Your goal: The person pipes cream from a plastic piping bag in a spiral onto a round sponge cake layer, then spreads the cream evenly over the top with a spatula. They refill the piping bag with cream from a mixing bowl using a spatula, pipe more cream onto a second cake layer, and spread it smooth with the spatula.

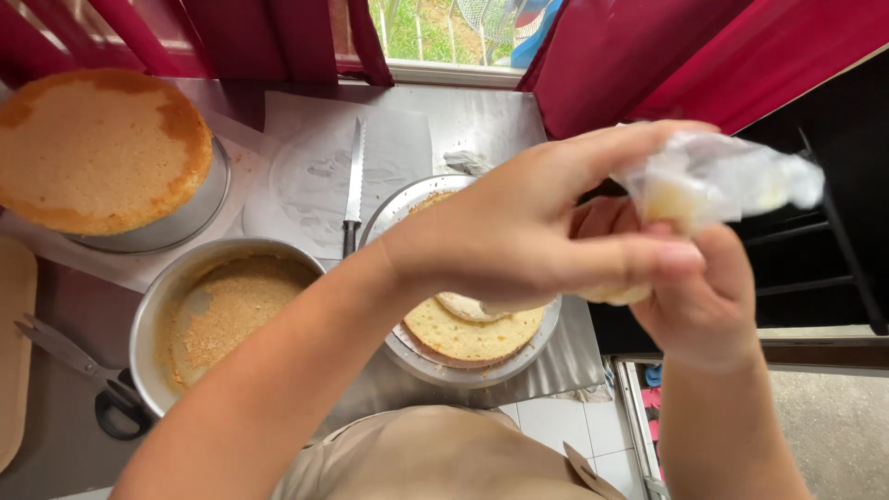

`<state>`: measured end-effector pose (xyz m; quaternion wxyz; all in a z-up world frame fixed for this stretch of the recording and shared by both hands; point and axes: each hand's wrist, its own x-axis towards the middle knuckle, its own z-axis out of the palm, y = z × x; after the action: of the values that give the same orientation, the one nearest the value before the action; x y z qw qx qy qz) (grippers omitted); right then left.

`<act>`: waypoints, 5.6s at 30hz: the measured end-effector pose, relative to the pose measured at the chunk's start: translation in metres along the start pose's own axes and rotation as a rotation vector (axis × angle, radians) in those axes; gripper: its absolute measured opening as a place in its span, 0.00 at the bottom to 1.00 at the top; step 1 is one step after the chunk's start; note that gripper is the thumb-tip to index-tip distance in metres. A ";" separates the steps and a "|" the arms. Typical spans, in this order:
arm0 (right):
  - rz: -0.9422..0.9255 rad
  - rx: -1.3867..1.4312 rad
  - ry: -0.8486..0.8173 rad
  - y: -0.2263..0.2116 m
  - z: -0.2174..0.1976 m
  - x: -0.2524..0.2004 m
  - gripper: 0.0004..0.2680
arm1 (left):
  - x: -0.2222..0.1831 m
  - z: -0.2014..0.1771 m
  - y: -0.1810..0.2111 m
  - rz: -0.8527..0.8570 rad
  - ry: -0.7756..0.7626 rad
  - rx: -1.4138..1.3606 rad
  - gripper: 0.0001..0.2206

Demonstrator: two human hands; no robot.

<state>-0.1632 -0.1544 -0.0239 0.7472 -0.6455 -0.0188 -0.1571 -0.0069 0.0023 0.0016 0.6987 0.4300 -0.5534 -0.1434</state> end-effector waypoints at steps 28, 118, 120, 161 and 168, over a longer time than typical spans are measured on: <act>-0.126 -0.599 -0.088 0.033 0.005 0.000 0.10 | -0.014 0.057 0.013 0.058 0.407 0.373 0.06; -0.254 -0.153 -0.126 0.159 0.057 0.009 0.13 | -0.256 -0.009 -0.107 -0.981 0.691 0.226 0.23; -0.278 -0.153 -0.138 0.165 0.057 0.020 0.12 | -0.255 -0.010 -0.105 -0.985 0.695 0.208 0.23; 0.064 -0.044 -0.324 0.176 -0.016 0.125 0.23 | -0.027 -0.067 -0.116 -0.358 0.389 0.089 0.13; 0.099 0.142 -0.286 0.171 -0.018 0.130 0.18 | -0.020 -0.068 -0.127 -0.437 0.352 0.120 0.10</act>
<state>0.0014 -0.1792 -0.1609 0.7876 -0.6068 -0.1043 -0.0251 0.0823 -0.0287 -0.1088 0.7097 0.5981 -0.3254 -0.1808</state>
